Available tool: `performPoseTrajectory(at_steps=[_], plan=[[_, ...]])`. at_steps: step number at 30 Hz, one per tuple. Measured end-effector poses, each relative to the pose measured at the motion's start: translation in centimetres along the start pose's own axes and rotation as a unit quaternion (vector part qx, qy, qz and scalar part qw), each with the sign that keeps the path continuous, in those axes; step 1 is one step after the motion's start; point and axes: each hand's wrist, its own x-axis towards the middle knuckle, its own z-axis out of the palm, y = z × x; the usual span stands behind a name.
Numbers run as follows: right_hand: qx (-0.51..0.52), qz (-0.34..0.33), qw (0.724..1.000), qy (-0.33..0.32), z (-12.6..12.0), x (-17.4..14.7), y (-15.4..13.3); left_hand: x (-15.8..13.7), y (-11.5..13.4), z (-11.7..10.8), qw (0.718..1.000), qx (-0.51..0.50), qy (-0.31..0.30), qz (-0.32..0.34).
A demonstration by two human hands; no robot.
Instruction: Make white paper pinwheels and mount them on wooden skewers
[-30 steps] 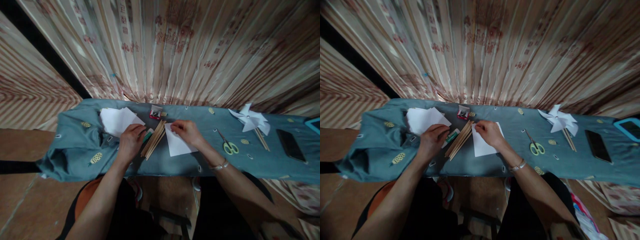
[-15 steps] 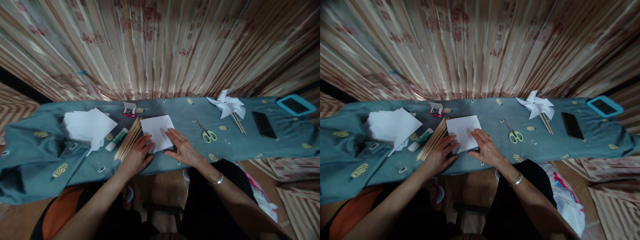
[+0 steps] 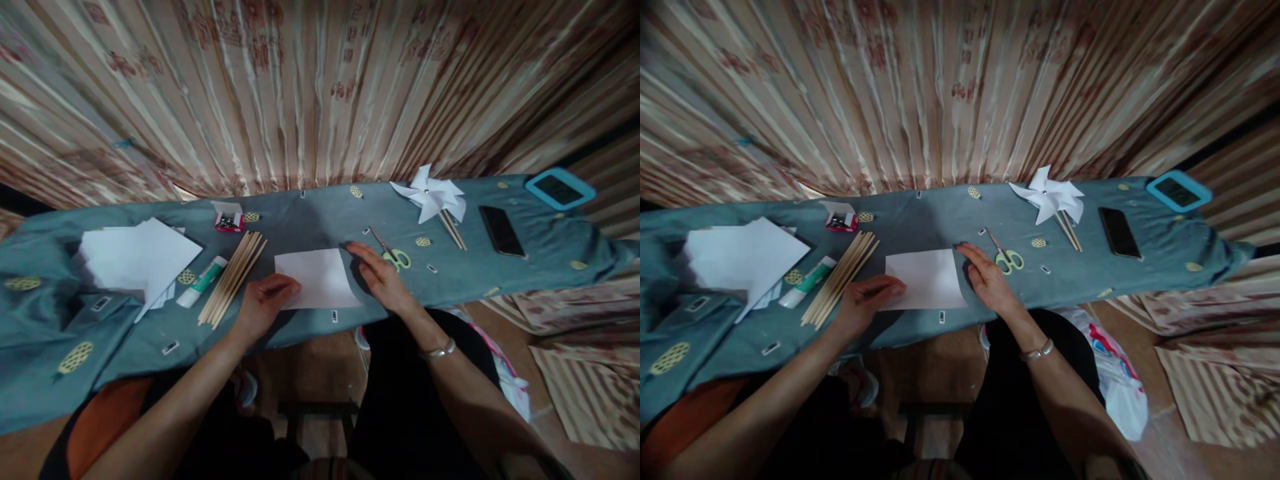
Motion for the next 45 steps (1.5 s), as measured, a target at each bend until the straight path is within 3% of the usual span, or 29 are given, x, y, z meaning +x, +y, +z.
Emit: performPoseTrajectory(at_steps=[5, 10, 13, 16, 20, 24, 27, 31, 34, 45], plan=[[-0.016, -0.008, 0.998, -0.056, -1.1, -2.1, -0.3, 0.1, 0.6, 0.4, 0.993, -0.099, 0.009, -0.067], [0.115, -0.017, 0.991, -0.073, -1.4, -2.9, -1.4, 0.1, 0.6, 0.5, 0.995, -0.041, -0.081, -0.049], [0.182, 0.012, 0.979, -0.093, -1.7, -2.4, -1.6, 0.0, 0.4, 0.0, 0.995, 0.025, -0.1, -0.005], [0.19, 0.033, 0.975, -0.113, -1.5, -1.6, -1.8, -0.6, 0.4, -0.7, 0.99, 0.116, -0.057, 0.063], [0.146, 0.041, 0.983, -0.101, -0.2, -0.2, -1.9, -2.2, 1.9, -0.7, 0.958, 0.243, 0.003, 0.154], [0.109, 0.047, 0.991, -0.058, 1.3, 1.7, -1.7, -4.9, 3.0, 1.5, 0.919, 0.316, 0.021, 0.235], [0.076, 0.025, 0.996, -0.026, 2.6, 2.9, -1.5, -6.4, 1.8, 3.8, 0.879, 0.38, -0.026, 0.287], [0.026, 0.026, 0.999, -0.001, 4.1, 3.8, -1.2, -6.7, -0.8, 5.8, 0.831, 0.476, -0.07, 0.278], [0.012, 0.033, 0.999, 0.003, 4.7, 4.0, -1.0, -6.3, -2.1, 6.0, 0.816, 0.504, -0.074, 0.272], [-0.026, 0.034, 0.998, 0.04, 5.3, 4.0, -1.0, -5.5, -3.0, 5.8, 0.822, 0.509, -0.061, 0.248]])
